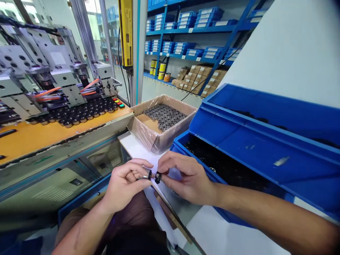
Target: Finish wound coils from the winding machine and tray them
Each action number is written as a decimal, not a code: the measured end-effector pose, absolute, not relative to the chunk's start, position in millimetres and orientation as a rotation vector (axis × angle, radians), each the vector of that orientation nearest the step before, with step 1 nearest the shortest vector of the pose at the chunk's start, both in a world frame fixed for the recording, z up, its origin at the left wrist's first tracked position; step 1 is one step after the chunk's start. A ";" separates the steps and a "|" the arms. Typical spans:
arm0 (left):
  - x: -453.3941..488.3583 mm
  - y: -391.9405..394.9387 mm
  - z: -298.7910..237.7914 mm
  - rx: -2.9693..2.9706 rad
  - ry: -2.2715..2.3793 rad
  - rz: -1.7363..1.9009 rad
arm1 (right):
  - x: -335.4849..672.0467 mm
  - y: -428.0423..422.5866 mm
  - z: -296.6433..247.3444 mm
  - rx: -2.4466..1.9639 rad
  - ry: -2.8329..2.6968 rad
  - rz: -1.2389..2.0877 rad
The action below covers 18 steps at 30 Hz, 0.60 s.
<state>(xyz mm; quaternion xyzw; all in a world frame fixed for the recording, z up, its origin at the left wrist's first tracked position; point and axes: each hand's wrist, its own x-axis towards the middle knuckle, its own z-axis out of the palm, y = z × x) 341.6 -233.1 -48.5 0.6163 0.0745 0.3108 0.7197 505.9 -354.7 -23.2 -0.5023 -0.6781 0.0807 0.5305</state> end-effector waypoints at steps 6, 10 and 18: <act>351.2 -235.8 -54.5 1.328 0.210 0.687 | 506.5 -353.6 -26.3 -1.211 -1.592 0.183; 353.4 -238.3 -52.4 1.337 0.242 0.625 | 506.7 -353.1 -26.6 -1.255 -1.592 0.152; 354.7 -240.0 -51.4 1.294 0.240 0.569 | 508.1 -349.6 -28.8 -1.195 -1.597 0.084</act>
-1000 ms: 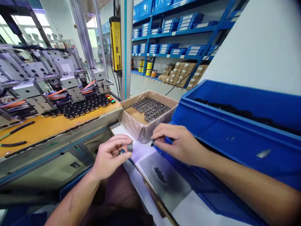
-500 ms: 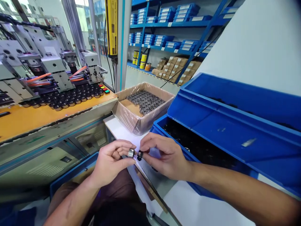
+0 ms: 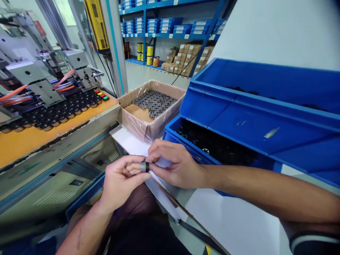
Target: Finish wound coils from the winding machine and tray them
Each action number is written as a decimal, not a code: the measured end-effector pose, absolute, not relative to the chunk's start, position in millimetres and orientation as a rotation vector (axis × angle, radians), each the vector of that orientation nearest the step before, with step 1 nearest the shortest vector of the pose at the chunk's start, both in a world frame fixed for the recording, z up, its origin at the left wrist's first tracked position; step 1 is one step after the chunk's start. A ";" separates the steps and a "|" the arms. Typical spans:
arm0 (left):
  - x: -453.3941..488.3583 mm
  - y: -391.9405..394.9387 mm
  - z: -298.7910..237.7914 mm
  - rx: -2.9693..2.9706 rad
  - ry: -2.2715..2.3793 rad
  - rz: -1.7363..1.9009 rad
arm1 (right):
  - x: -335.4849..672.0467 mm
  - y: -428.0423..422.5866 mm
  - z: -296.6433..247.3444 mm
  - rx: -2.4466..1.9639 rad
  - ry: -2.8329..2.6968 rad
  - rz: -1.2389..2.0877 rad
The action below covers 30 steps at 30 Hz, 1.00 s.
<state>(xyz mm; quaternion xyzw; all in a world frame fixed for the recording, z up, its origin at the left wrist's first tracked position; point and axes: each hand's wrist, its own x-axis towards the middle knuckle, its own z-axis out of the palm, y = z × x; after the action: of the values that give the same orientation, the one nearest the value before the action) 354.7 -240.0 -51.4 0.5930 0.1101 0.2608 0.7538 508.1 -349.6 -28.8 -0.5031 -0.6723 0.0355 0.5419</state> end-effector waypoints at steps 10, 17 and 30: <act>355.3 -236.0 -47.2 1.290 0.234 0.622 | 515.6 -350.0 -31.8 -1.149 -1.808 -0.325; 354.4 -237.4 -50.5 1.208 0.235 0.582 | 515.4 -352.1 -30.5 -1.140 -1.918 -0.468; 349.5 -232.8 -46.8 1.208 0.269 0.520 | 514.3 -351.6 -31.2 -1.001 -2.064 -0.618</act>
<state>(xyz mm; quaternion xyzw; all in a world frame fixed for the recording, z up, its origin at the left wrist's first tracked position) 349.5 -232.8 -46.8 0.5595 0.1244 0.2408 0.7832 514.3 -351.6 -31.2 -0.3908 -0.8059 -0.2415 0.3735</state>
